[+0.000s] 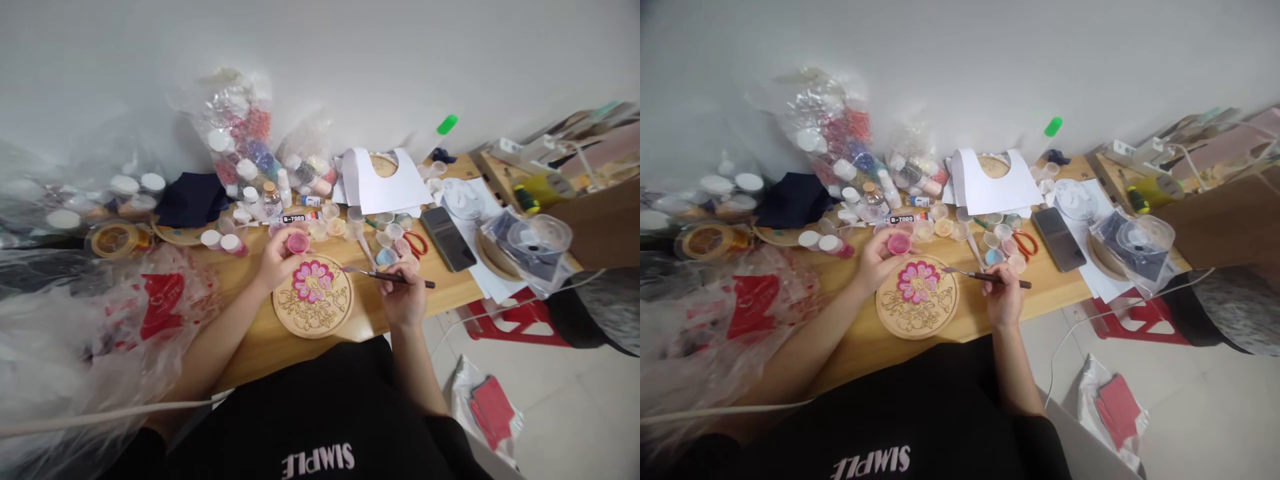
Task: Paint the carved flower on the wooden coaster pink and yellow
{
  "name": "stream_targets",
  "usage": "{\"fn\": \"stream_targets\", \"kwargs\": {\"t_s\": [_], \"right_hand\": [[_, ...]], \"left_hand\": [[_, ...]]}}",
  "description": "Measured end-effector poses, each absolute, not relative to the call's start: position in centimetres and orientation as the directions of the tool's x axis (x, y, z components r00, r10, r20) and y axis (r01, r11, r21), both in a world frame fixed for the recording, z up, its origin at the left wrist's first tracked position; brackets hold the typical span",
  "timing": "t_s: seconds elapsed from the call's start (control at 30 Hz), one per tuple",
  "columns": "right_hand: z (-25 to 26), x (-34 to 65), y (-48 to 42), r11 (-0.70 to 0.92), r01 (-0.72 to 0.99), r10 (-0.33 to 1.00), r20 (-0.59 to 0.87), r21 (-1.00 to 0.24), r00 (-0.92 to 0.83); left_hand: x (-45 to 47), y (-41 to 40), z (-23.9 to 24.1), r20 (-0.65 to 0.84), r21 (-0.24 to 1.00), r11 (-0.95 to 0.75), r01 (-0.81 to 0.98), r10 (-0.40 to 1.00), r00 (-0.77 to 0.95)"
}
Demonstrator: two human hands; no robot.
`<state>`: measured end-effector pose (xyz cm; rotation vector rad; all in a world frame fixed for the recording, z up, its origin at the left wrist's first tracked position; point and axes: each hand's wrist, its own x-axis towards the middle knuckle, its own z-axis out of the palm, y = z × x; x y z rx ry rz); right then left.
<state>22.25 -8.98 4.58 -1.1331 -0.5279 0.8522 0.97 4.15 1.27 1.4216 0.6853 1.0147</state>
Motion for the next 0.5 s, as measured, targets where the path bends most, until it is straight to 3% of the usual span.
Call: {"fn": "stream_targets", "kwargs": {"t_s": [0.2,0.5], "right_hand": [[5.5,20.4,-10.4,0.092,-0.045,0.76,0.041,-0.995,0.649],[5.0,19.3,-11.2,0.035,0.127,0.81,0.102,-0.991,0.577]], "left_hand": [[0.9,4.2,1.1,0.173,0.982,-0.121,-0.142,0.875,0.452],[1.1,4.1,1.4,0.203,0.977,-0.15,-0.15,0.873,0.443]]}}
